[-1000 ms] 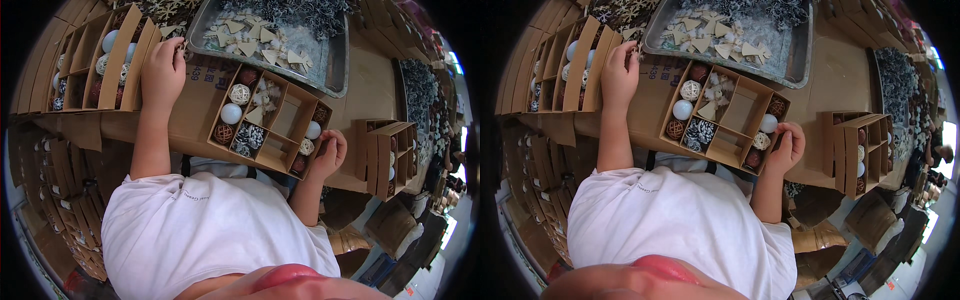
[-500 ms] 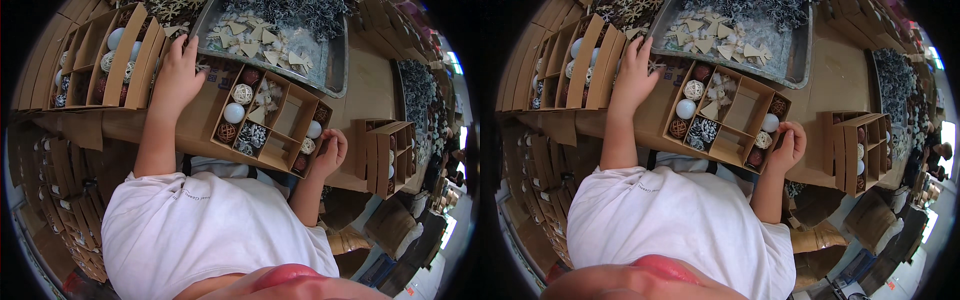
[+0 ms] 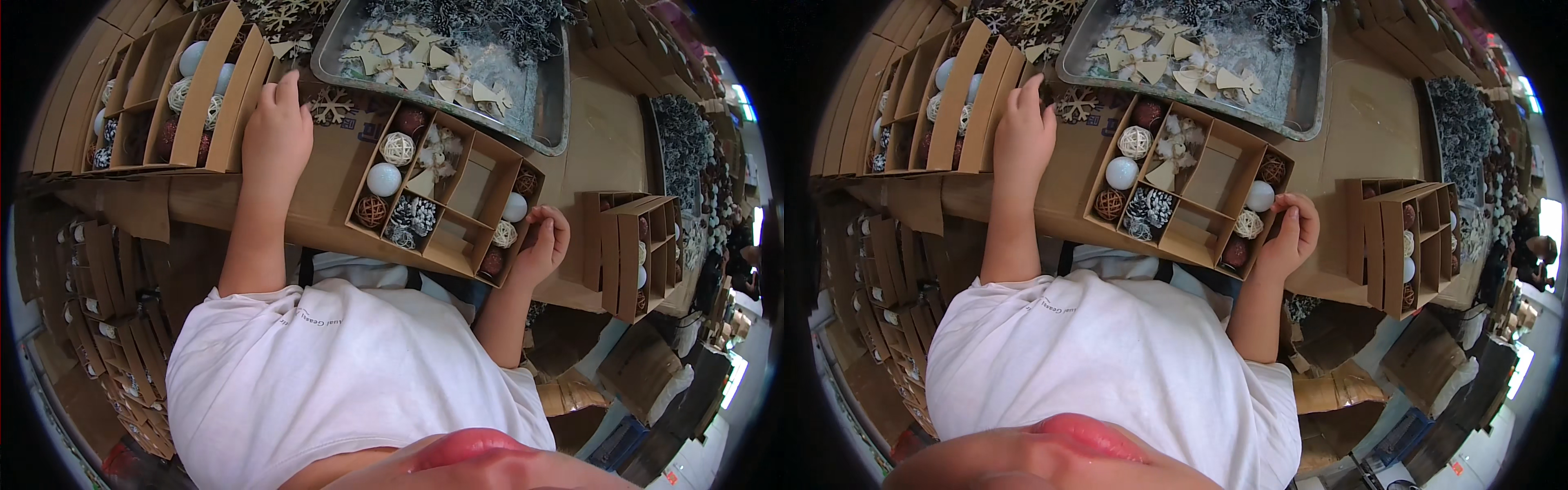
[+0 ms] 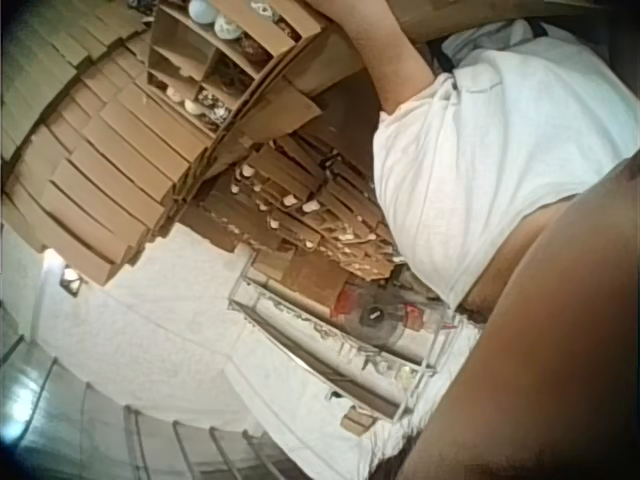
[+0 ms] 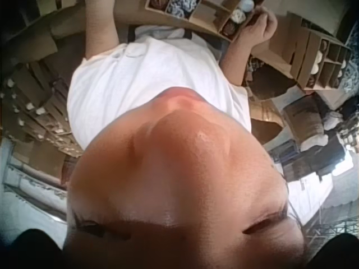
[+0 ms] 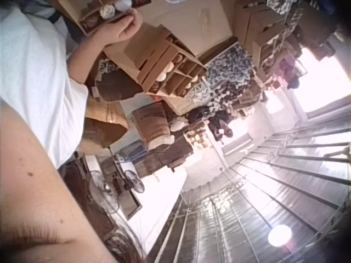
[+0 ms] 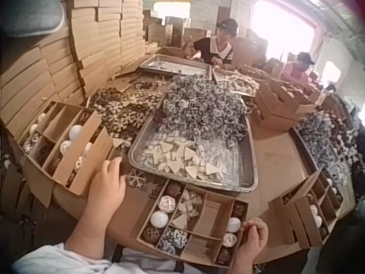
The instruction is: Packing various decorative wooden ornaments and baubles into partitioned boxes at an assembly station.
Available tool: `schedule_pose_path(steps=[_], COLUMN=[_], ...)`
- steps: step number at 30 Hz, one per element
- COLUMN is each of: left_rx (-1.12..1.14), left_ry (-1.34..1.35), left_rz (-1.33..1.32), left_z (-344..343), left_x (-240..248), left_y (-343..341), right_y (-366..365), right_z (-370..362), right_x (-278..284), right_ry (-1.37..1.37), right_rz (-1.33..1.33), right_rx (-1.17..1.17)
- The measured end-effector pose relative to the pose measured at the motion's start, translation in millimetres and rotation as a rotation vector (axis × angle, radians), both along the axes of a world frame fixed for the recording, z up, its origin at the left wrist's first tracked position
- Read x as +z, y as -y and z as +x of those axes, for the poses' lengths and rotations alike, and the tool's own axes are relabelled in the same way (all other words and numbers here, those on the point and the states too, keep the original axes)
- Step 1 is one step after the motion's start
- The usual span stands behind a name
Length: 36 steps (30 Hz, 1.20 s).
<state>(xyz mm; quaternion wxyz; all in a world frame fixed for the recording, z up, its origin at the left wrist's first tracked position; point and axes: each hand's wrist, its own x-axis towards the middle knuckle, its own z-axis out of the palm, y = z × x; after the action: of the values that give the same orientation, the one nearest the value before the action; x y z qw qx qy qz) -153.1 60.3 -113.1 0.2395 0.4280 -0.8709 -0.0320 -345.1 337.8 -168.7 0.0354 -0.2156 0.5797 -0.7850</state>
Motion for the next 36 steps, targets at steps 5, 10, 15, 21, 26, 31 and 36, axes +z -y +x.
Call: schedule_pose_path(steps=[5, 10, 15, 21, 26, 31, 36], left_rx=[-0.004, 0.003, 0.002, -0.024, -0.178, -0.400, -0.673], left_ry=[0.015, 0.032, 0.073, -0.074, -0.413, -1.092, -1.337], left_rz=[0.057, 0.000, -0.007, -0.118, -0.199, 0.328, 0.851], left_z=[-0.5, -14.3, -15.0, -13.8, -9.9, -21.9, -31.9], left_x=[-4.1, -9.8, -7.9, 20.9, 35.1, 52.5, 50.2], left_y=[6.8, 10.4, 22.7, 6.0, 11.6, 9.1, 4.5], right_y=[1.3, 0.8, 1.3, -0.1, -0.3, 0.5, 0.7], right_z=[1.1, 1.3, 2.1, 1.6, 1.5, 3.0, 0.8], right_x=[3.5, 3.8, 4.3, 2.1, 1.1, 3.6, 2.1], right_ry=[-0.009, 0.010, 0.013, 0.011, 0.013, 0.026, 0.015], right_rz=[0.007, 0.010, -0.007, -0.005, -0.010, 0.000, -0.014], right_rx=[0.016, -0.005, 0.008, -0.001, 0.017, -0.001, 0.010])
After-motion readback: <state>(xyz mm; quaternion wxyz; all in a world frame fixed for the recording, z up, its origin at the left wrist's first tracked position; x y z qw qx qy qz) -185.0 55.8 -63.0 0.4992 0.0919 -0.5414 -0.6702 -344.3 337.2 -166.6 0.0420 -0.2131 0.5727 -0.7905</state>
